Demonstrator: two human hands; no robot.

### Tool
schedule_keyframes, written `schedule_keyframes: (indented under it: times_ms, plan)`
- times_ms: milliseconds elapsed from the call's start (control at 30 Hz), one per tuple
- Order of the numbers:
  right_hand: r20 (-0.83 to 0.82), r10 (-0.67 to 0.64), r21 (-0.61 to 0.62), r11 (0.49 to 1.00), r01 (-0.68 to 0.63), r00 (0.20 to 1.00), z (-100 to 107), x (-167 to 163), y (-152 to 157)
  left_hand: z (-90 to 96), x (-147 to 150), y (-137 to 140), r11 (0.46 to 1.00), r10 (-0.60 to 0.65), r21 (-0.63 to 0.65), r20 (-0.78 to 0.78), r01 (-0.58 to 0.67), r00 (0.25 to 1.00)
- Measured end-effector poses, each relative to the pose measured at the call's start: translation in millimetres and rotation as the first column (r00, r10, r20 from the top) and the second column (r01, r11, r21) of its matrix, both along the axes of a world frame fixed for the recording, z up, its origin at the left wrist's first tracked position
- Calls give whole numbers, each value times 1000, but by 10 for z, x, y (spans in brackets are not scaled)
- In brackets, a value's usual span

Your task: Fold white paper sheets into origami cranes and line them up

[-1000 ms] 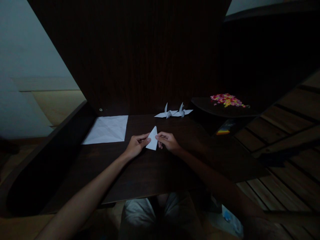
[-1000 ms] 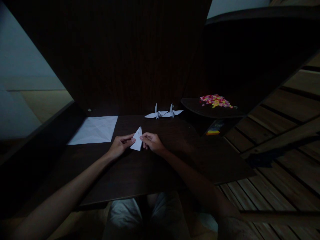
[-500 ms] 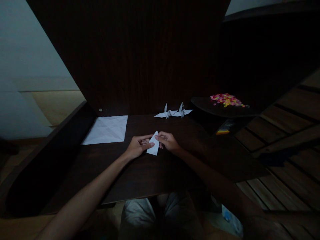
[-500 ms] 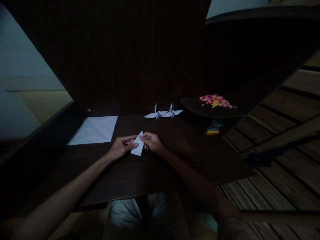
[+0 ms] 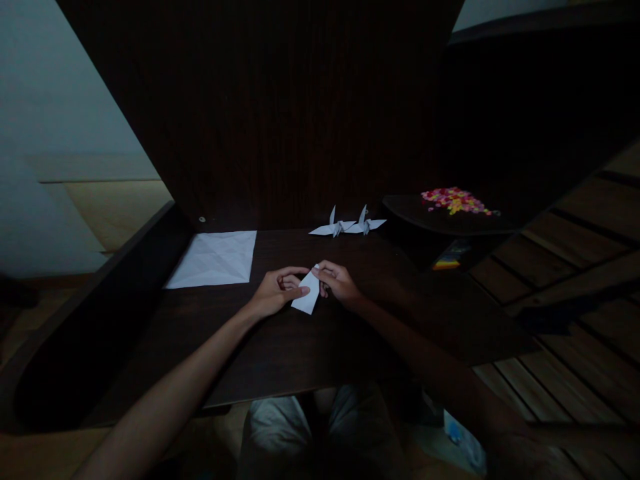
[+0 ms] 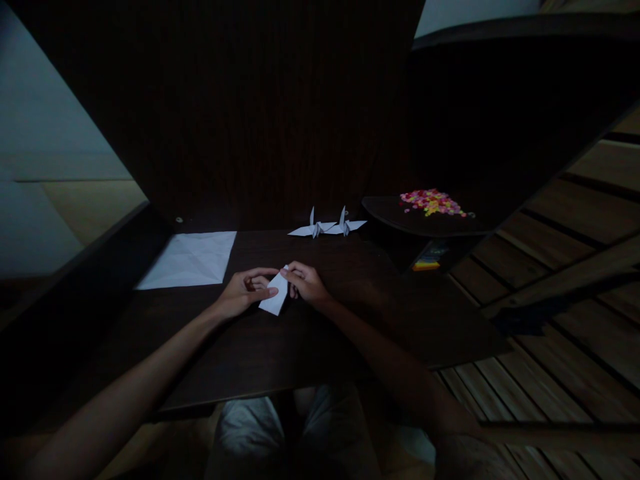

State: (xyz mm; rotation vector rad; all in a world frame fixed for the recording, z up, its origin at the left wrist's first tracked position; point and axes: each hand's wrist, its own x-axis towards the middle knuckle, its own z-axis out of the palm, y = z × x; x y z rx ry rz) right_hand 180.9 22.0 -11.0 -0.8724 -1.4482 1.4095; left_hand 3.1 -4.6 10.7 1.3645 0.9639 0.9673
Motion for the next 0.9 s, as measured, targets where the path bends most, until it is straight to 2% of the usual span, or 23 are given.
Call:
schedule_keyframes:
  times_ms: [200, 267, 433, 600, 900]
  plan:
    - [26, 127, -38, 991, -126, 992, -12, -4, -37, -32, -1, 49, 984, 177, -20, 62, -176, 982]
    - [11, 159, -46, 986, -159, 987, -16, -17, -55, -41, -5, 59, 979, 202, -35, 91, -200, 975]
    - [-55, 99, -7, 995, -99, 994, -10, -19, -55, -58, -2, 64, 985, 167, -81, 167, -155, 972]
    - [-52, 30, 25, 999, -29, 998, -13, 3, -23, -109, 11, 85, 994, 113, -15, 226, -112, 968]
    - [-85, 22, 79, 997, -15, 996, -62, 1, 4, -125, -5, 114, 986, 158, 9, 232, -165, 960]
